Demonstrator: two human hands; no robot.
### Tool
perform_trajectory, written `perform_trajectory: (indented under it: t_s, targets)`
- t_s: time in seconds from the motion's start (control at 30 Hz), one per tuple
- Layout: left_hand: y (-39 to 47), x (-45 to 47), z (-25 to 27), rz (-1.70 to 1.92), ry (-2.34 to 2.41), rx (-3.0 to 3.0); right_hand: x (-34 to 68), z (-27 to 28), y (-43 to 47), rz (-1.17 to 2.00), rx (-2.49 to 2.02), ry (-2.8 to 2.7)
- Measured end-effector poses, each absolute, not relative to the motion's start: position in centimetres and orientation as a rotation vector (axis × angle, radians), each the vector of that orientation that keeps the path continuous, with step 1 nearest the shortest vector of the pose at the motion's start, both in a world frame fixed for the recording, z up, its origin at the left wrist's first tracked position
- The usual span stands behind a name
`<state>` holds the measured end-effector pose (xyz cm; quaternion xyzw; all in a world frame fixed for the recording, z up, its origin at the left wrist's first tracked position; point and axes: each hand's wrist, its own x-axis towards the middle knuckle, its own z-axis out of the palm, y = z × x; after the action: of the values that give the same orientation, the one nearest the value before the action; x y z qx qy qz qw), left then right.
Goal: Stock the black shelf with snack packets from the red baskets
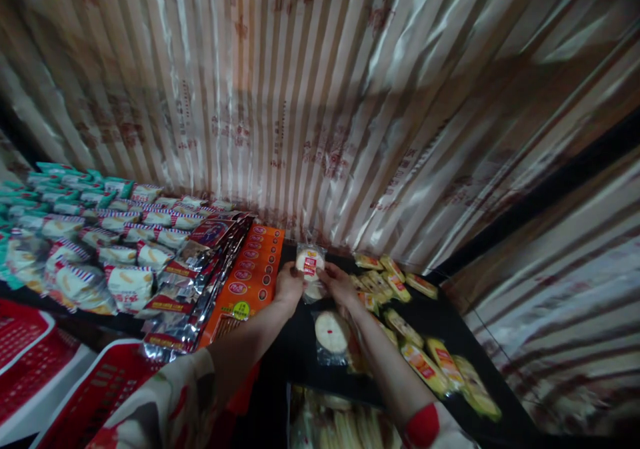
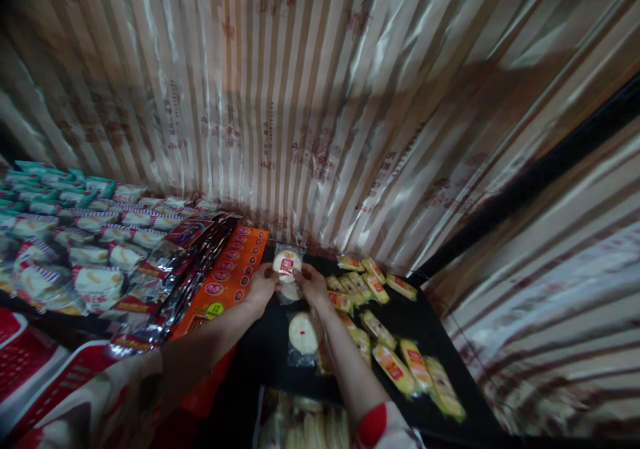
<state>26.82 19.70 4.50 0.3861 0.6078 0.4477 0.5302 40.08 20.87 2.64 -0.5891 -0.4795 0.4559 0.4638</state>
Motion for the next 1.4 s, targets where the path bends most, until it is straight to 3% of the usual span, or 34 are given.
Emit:
perform_trajectory:
  t_s: [0.17, 0.4, 1.0, 1.4]
  targets:
    - [21.1, 26.6, 5.1, 0.978, 1.718, 1.413, 39.9, 1.6, 25.7, 0.854, -1.563, -1.236]
    - [22.6, 26.5, 4.8, 0.702, 1.692, 1.897, 38.2, 0.6, 30.1, 0.485, -1.870, -1.524]
    - [25.8, 25.9, 2.9, 0.467, 1.691, 2.140, 36.2, 0.4, 31.2, 0.326, -2.144, -1.633]
    - [26.2, 25.3, 2.5, 0.472, 1.676, 2.190, 38.1, 2.2, 27.6, 0.163, -1.957, -1.891]
